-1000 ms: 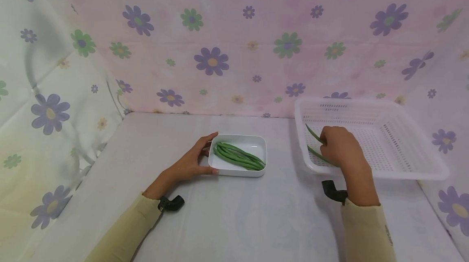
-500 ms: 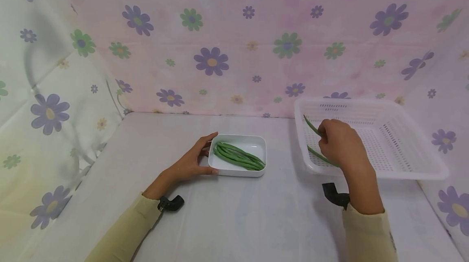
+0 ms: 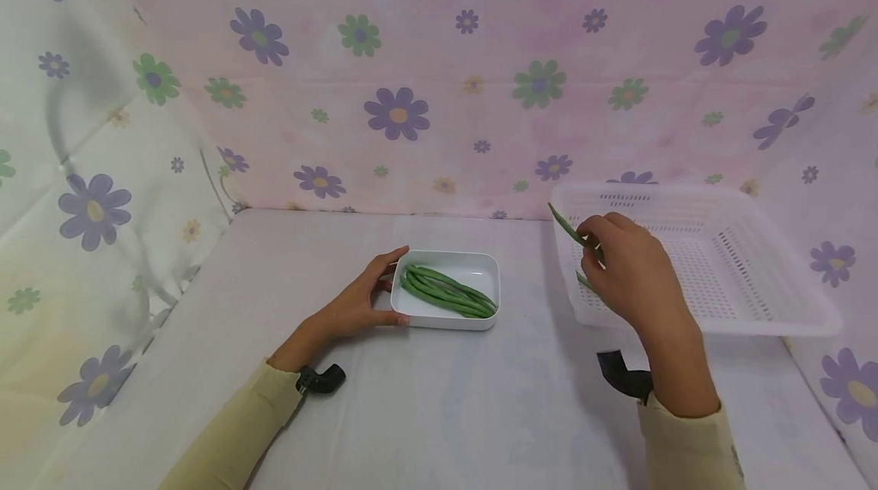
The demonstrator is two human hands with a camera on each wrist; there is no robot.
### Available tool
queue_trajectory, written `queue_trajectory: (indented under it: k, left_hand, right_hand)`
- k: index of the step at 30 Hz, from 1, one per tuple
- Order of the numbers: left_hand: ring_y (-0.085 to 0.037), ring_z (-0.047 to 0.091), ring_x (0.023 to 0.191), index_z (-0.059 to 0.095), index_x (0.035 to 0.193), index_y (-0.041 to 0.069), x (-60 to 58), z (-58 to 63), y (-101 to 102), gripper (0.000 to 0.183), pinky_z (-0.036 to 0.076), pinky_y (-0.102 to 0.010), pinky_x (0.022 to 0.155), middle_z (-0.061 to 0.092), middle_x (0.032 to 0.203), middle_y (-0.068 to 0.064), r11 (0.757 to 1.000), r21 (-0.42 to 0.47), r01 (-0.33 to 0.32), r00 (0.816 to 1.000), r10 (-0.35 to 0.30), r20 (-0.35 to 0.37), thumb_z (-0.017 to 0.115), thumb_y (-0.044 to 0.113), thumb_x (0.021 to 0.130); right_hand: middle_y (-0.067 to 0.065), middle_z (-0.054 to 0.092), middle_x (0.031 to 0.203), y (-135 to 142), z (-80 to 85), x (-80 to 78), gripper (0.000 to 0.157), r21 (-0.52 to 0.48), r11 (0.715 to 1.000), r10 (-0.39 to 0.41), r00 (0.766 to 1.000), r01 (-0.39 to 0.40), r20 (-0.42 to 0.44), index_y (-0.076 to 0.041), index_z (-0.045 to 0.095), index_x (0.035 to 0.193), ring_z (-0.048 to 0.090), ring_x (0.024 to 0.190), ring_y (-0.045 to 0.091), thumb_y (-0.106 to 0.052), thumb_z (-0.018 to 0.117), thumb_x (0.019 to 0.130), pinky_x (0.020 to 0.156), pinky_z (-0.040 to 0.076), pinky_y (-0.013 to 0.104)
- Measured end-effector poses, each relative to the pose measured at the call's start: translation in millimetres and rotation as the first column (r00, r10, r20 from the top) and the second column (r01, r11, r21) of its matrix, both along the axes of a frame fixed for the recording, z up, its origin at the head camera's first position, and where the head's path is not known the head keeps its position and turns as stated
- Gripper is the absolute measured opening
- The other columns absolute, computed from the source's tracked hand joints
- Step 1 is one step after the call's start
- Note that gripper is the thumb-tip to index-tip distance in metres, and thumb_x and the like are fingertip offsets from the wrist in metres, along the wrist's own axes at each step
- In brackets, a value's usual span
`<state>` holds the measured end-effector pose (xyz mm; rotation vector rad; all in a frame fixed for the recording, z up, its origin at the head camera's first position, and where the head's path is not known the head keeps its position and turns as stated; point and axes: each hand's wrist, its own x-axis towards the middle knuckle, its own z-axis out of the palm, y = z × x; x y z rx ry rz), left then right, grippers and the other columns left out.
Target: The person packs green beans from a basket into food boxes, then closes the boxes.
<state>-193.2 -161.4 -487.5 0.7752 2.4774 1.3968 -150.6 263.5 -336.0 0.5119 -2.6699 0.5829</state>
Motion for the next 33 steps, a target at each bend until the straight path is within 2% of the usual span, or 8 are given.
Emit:
queue_trajectory:
  k: [6,9,16,19,21,27,33]
  left_hand:
    - [-0.02,0.057,0.125,0.018,0.171,0.027,0.2,0.3,0,0.12,0.049,-0.04,0.109,0.036,0.163,0.0,1.0,-0.002,0.003,1.0,-0.003,-0.005,0.096,0.038,0.08]
    - [-0.021,0.057,0.125,0.019,0.171,0.026,0.0,0.0,0,0.119,0.049,-0.041,0.109,0.037,0.163,-0.001,1.0,0.003,0.004,1.0,-0.004,-0.007,0.096,0.036,0.081]
    - [-0.028,0.056,0.128,0.02,0.171,0.026,0.2,-0.6,1,0.12,0.048,-0.05,0.109,0.037,0.163,-0.006,1.0,0.03,-0.001,1.0,0.001,0.003,0.098,0.025,0.079]
    - [-0.034,0.055,0.129,0.019,0.171,0.023,2.1,2.0,3,0.12,0.046,-0.054,0.11,0.035,0.164,-0.011,1.0,0.031,-0.003,1.0,0.003,0.003,0.097,0.02,0.08]
    - [-0.037,0.055,0.129,0.019,0.171,0.021,4.6,7.1,5,0.119,0.046,-0.056,0.111,0.035,0.164,-0.015,0.999,0.034,-0.001,1.0,0.001,0.006,0.096,0.018,0.08]
    - [-0.039,0.056,0.127,0.022,0.17,0.016,17.1,33.7,8,0.113,0.047,-0.055,0.109,0.037,0.161,-0.022,0.999,0.043,0.013,1.0,-0.013,0.01,0.094,0.016,0.083]
    - [-0.04,0.056,0.126,0.023,0.17,0.016,20.4,39.5,9,0.112,0.046,-0.056,0.109,0.037,0.161,-0.023,0.999,0.05,0.009,1.0,-0.01,0.017,0.094,0.015,0.083]
  right_hand:
    - [0.008,0.069,0.094,-11,2.9,5.3,0.026,-0.024,0.999,0.043,0.995,-0.045,-0.088,-0.001,0.074,0.111,0.071,0.079,0.026,0.009,0.074,0.087,0.069,0.057,0.048]
    - [0.006,0.069,0.092,-17,3.9,7.1,0.028,-0.034,0.997,0.059,0.992,-0.063,-0.108,-0.002,0.074,0.112,0.069,0.079,0.023,0.009,0.075,0.086,0.069,0.057,0.044]
    - [0.002,0.069,0.093,-30,4.1,10.3,0.033,-0.08,0.989,0.109,0.985,-0.12,-0.131,-0.005,0.074,0.115,0.067,0.08,0.017,0.009,0.078,0.085,0.073,0.047,0.015]
    - [0.003,0.069,0.095,-37,3.7,11.4,0.036,-0.105,0.981,0.146,0.98,-0.161,-0.138,-0.006,0.074,0.117,0.067,0.08,0.015,0.01,0.078,0.086,0.075,0.044,0.009]
    - [0.003,0.069,0.096,-41,3.1,11.7,0.037,-0.125,0.975,0.167,0.976,-0.185,-0.143,-0.005,0.074,0.119,0.066,0.081,0.014,0.011,0.078,0.086,0.076,0.044,0.007]
    - [0.0,0.07,0.098,-57,-3.0,11.0,0.037,-0.182,0.958,0.194,0.969,-0.221,-0.155,-0.006,0.072,0.121,0.067,0.084,0.013,0.011,0.077,0.088,0.078,0.047,0.007]
    - [0.0,0.07,0.099,-74,-16.9,5.1,0.037,-0.209,0.943,0.22,0.957,-0.258,-0.188,-0.004,0.071,0.121,0.069,0.086,0.012,0.009,0.079,0.088,0.079,0.055,0.017]
